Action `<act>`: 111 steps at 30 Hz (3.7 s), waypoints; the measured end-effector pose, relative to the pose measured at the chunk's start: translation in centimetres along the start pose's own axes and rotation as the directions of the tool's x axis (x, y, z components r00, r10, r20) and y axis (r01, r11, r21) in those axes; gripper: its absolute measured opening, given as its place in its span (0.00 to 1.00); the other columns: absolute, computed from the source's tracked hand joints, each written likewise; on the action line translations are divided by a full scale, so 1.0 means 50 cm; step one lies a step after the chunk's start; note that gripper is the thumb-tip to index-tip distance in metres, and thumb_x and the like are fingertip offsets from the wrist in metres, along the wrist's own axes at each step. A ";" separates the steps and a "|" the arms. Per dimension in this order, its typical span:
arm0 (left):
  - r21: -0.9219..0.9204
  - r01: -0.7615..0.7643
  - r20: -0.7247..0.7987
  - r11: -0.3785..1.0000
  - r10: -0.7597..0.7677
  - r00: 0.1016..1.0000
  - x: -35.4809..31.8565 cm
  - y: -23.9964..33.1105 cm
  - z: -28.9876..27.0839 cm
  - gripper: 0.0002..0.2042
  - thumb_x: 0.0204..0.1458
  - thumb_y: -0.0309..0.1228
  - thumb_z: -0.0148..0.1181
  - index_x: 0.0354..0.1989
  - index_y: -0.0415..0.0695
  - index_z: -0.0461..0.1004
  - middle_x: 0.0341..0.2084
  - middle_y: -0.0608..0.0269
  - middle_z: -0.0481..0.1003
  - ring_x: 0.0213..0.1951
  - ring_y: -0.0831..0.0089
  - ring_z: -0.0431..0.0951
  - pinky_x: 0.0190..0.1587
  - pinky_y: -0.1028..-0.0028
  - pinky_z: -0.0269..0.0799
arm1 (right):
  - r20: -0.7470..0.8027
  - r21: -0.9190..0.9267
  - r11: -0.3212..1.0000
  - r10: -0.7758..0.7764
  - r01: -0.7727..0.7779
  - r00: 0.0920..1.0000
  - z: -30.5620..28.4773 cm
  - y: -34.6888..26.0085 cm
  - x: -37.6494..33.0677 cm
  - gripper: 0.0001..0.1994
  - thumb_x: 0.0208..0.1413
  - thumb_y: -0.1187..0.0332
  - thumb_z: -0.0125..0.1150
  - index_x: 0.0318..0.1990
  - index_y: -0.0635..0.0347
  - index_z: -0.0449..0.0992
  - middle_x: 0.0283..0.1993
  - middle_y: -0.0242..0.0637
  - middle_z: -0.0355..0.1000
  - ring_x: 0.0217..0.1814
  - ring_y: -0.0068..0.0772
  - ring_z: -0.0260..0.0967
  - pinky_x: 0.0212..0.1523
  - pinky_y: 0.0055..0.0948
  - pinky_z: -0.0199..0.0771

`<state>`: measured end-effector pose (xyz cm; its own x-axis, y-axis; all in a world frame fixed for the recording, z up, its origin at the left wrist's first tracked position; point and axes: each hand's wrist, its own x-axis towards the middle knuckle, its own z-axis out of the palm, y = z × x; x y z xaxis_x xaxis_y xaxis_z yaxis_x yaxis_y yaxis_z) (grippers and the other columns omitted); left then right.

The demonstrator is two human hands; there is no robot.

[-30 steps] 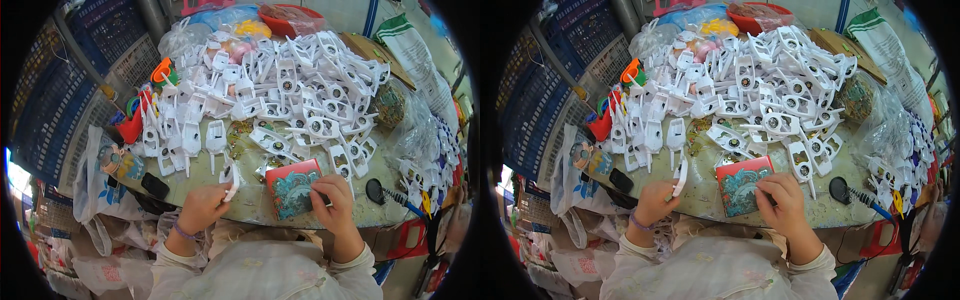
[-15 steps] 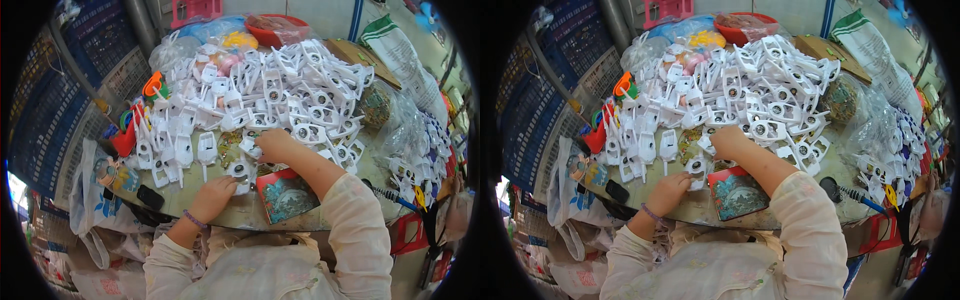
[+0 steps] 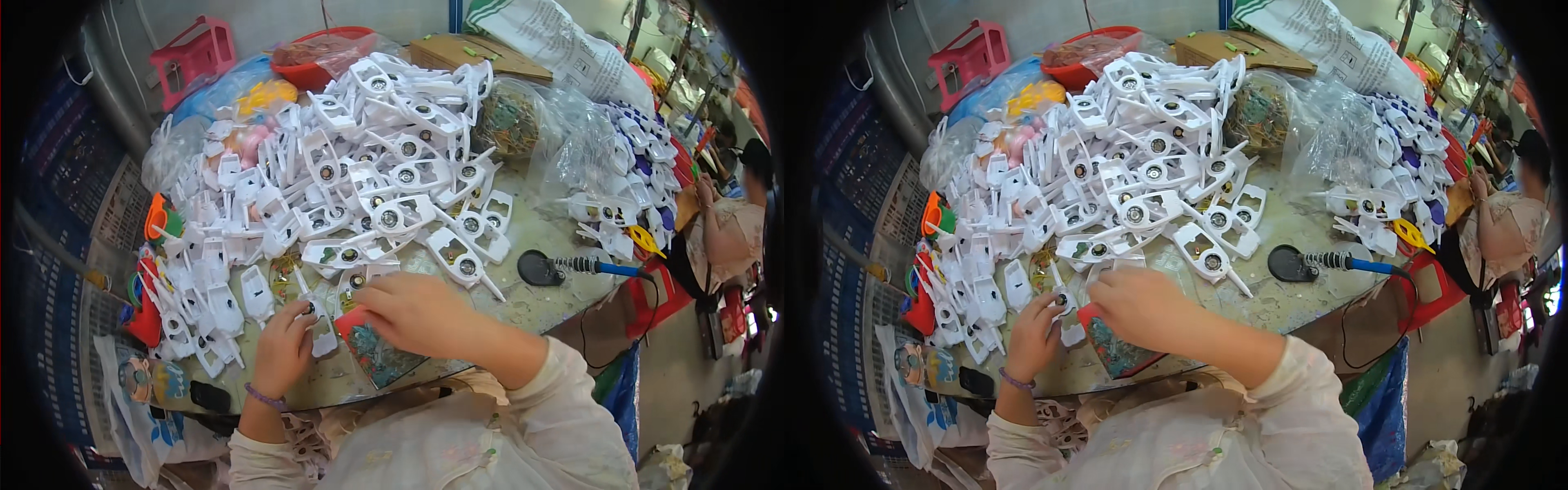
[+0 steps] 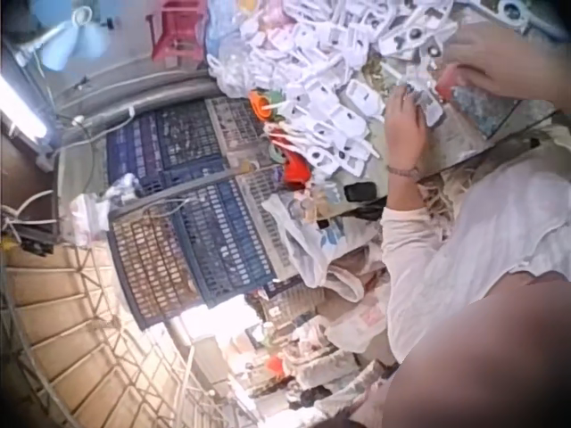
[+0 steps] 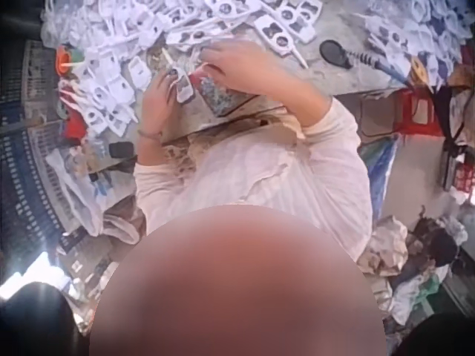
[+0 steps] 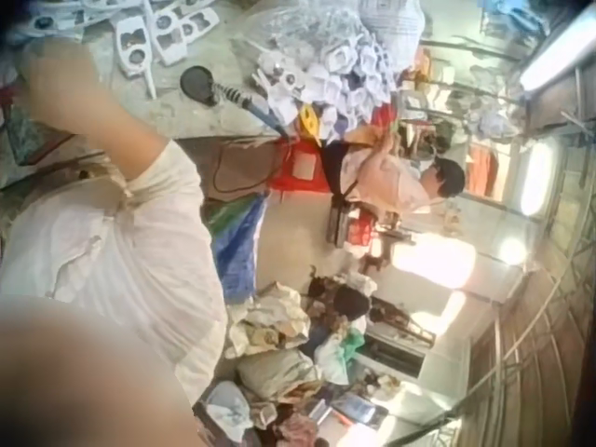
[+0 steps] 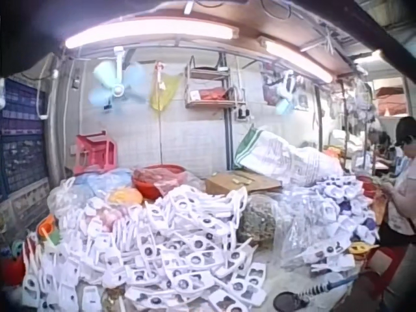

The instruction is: Soldering wires to a small green circuit board for a white plastic toy component.

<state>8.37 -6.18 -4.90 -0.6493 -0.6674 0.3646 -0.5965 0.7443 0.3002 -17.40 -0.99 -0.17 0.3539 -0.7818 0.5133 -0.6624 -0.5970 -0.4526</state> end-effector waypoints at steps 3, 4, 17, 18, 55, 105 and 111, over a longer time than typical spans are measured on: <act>-0.030 -0.020 0.011 0.999 0.021 1.000 0.043 0.012 0.002 0.12 0.44 0.21 0.58 0.39 0.41 0.73 0.49 0.53 0.71 0.51 0.52 0.71 0.52 0.59 0.68 | 0.025 -0.234 0.854 0.483 -0.465 0.875 -0.045 0.052 -0.063 0.08 0.52 0.67 0.55 0.37 0.59 0.75 0.35 0.46 0.72 0.41 0.49 0.71 0.42 0.44 0.71; -0.036 -0.040 0.048 0.999 0.042 0.998 0.059 0.006 0.007 0.15 0.43 0.20 0.58 0.43 0.42 0.73 0.52 0.52 0.69 0.54 0.51 0.69 0.55 0.59 0.66 | -0.042 -0.325 0.748 0.600 -0.579 0.799 -0.056 0.105 -0.065 0.08 0.52 0.68 0.53 0.36 0.59 0.75 0.35 0.47 0.72 0.41 0.50 0.71 0.42 0.44 0.71; 0.117 -0.114 0.004 0.987 0.114 0.993 0.216 -0.054 0.125 0.19 0.45 0.34 0.65 0.48 0.49 0.73 0.46 0.60 0.74 0.48 0.62 0.73 0.57 0.60 0.62 | -0.234 -0.240 0.552 0.765 -0.798 0.600 -0.116 0.415 0.017 0.18 0.49 0.75 0.52 0.47 0.51 0.79 0.46 0.43 0.76 0.49 0.47 0.73 0.50 0.40 0.72; 0.114 -0.116 0.004 0.987 0.116 0.993 0.218 -0.054 0.125 0.19 0.45 0.34 0.65 0.48 0.49 0.73 0.46 0.60 0.74 0.48 0.62 0.73 0.57 0.60 0.62 | -0.240 -0.227 0.668 0.667 -0.709 0.705 -0.113 0.434 0.021 0.18 0.48 0.77 0.51 0.47 0.50 0.79 0.47 0.42 0.76 0.50 0.47 0.72 0.50 0.40 0.71; 0.250 -0.022 0.043 0.968 0.011 0.999 0.251 -0.053 0.226 0.39 0.50 0.52 0.57 0.68 0.54 0.50 0.65 0.55 0.56 0.65 0.53 0.57 0.62 0.44 0.50 | 0.197 -0.670 0.676 0.558 -0.305 0.806 -0.303 0.383 0.118 0.10 0.42 0.64 0.69 0.33 0.55 0.78 0.32 0.39 0.76 0.38 0.43 0.74 0.36 0.42 0.71; -0.669 -0.016 -0.290 0.743 -0.241 0.926 0.018 0.168 0.047 0.36 0.41 0.23 0.71 0.61 0.40 0.60 0.46 0.58 0.75 0.45 0.70 0.75 0.45 0.73 0.72 | 0.580 0.249 0.856 0.243 -0.453 0.778 -0.067 0.092 0.077 0.10 0.57 0.66 0.60 0.41 0.63 0.78 0.34 0.31 0.76 0.33 0.19 0.69 0.36 0.23 0.69; -0.474 -0.106 -0.401 0.874 -0.108 0.910 0.015 0.176 0.042 0.41 0.39 0.28 0.73 0.63 0.42 0.56 0.46 0.57 0.76 0.44 0.63 0.76 0.43 0.68 0.72 | 0.075 0.222 0.973 0.052 -0.067 0.996 -0.068 0.017 0.017 0.09 0.52 0.73 0.63 0.41 0.60 0.79 0.35 0.36 0.73 0.38 0.29 0.69 0.34 0.26 0.68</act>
<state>1.62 -0.17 -3.82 -0.3375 -0.6783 0.6527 -0.2289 0.7317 0.6420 -19.90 -1.57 2.36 0.3672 -0.8230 0.4333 -0.5216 -0.5680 -0.6367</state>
